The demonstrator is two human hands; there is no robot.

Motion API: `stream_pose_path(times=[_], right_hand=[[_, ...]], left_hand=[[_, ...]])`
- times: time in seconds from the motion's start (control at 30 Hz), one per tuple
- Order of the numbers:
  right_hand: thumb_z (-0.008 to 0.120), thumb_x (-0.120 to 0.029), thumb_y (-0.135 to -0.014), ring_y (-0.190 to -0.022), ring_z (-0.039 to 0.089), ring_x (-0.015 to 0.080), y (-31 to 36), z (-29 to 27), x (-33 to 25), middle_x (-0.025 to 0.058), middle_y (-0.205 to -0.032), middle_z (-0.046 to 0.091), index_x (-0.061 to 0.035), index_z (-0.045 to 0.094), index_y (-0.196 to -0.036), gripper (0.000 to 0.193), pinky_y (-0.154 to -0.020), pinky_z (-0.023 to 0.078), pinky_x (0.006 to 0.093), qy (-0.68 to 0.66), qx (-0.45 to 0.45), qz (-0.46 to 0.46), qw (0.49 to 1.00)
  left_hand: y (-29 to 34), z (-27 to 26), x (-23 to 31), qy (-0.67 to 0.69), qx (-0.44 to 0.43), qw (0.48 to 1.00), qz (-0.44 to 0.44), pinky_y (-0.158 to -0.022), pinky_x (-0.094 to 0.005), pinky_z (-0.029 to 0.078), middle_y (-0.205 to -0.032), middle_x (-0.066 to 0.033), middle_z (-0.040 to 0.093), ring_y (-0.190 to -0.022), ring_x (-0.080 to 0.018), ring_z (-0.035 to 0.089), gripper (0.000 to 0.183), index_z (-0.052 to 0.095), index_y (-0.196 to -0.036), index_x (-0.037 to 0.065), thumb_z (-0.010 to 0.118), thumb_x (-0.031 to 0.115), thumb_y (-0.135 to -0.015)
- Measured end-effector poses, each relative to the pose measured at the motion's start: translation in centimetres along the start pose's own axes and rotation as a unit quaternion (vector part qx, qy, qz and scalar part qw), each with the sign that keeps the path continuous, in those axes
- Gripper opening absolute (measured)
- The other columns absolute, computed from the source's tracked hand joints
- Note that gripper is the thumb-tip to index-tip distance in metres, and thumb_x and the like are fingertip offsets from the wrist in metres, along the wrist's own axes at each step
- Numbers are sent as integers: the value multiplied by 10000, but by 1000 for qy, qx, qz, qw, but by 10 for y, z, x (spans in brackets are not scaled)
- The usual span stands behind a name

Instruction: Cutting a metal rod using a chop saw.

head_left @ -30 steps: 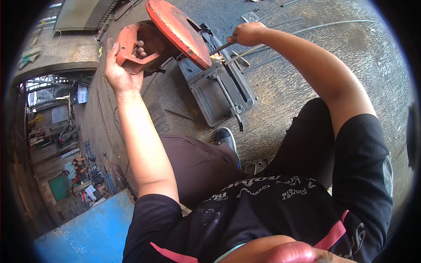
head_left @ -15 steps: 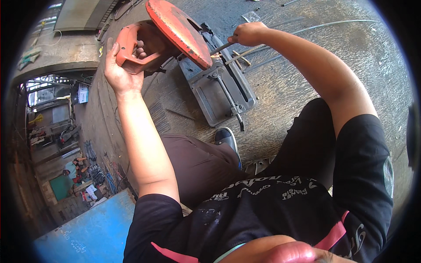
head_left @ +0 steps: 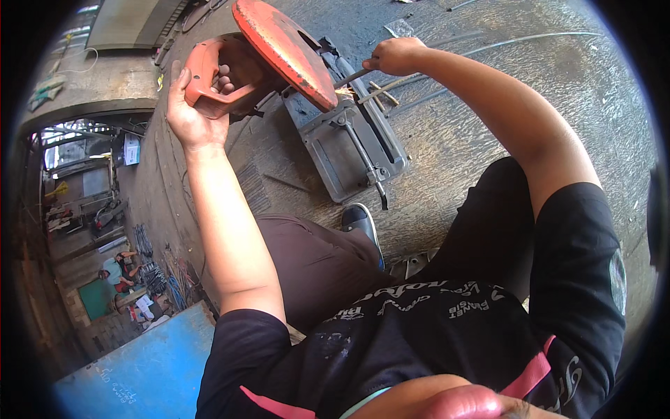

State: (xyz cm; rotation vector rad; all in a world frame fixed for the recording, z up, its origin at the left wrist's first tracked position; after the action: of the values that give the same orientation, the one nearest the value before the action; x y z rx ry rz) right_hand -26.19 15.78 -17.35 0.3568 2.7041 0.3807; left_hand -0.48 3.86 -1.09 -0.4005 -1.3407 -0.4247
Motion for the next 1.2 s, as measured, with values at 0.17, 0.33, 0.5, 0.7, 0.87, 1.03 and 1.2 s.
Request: stream_pose_path(times=[0.17, 0.33, 0.5, 0.7, 0.87, 1.03, 1.2], right_hand=[[379, -555, -948, -1086, 602, 247, -2, 0, 0, 66, -1111, 657, -128, 651, -1128, 537, -905, 466, 411, -3, -7, 6, 1000], [382, -559, -946, -1085, 603, 246, -1, 1, -1, 66, -1098, 661, -131, 652, -1124, 537, -904, 466, 414, -5, -8, 6, 1000], [385, -560, -944, -1083, 602, 255, 2, -2, -1, 71, -1097, 661, -129, 654, -1119, 538, -900, 468, 417, -8, -5, 9, 1000], [401, -563, -937, -1007, 623, 297, 24, -14, 42, 132, -999, 676, -70, 692, -998, 575, -861, 475, 417, -19, 11, -28, 999], [399, -576, -943, -613, 489, 188, 67, -43, 68, 48, -623, 522, -59, 600, -725, 597, -632, 398, 359, -255, 17, -43, 966], [355, -505, -988, -533, 395, 111, 122, -64, 24, -13, -579, 447, -106, 542, -683, 536, -536, 324, 291, -460, 15, -47, 886], [361, -510, -979, -512, 383, 128, 170, -76, -41, 17, -573, 407, -85, 502, -687, 535, -508, 313, 271, -643, -30, -152, 750]], left_hand=[[2, 3, 0, -6, 5, 1000, -1, -736, -366, 494, -945, -196, 576, -823, -262, 573, 552, 473, -1205, -86, 533, 344, -864], [5, 11, 0, -14, 12, 1000, 12, -767, -379, 501, -993, -213, 569, -866, -275, 582, 562, 464, -1227, -83, 504, 345, -864], [3, 9, -1, -27, -5, 1000, 7, -856, -442, 469, -1071, -252, 551, -968, -333, 573, 605, 418, -1279, -93, 463, 366, -888], [-1, 9, -2, -5, -13, 1000, 3, -846, -436, 482, -1083, -241, 551, -960, -319, 579, 594, 423, -1277, -87, 468, 363, -892], [-1, 5, -2, 30, -1, 1000, -4, -712, -351, 528, -931, -154, 585, -795, -233, 609, 511, 475, -1225, -31, 511, 349, -886], [-11, -10, -9, -15, 17, 1000, 1, -758, -395, 528, -1053, -182, 562, -899, -263, 611, 654, 342, -1360, 4, 568, 344, -850], [23, 21, 19, -428, 287, 803, 300, -947, -418, 397, -1183, -224, 529, -1106, -338, 501, 557, 469, -1266, 9, 645, 266, -804]])
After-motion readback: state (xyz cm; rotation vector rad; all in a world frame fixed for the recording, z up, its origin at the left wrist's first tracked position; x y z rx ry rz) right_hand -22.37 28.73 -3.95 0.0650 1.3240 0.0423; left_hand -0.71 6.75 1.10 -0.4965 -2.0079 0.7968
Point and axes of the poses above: each hand's wrist, its own y-axis away from the middle knuckle, its own z-axis out of the palm, x = y × z, the point moved 1 cm from there along -y, towards the middle knuckle
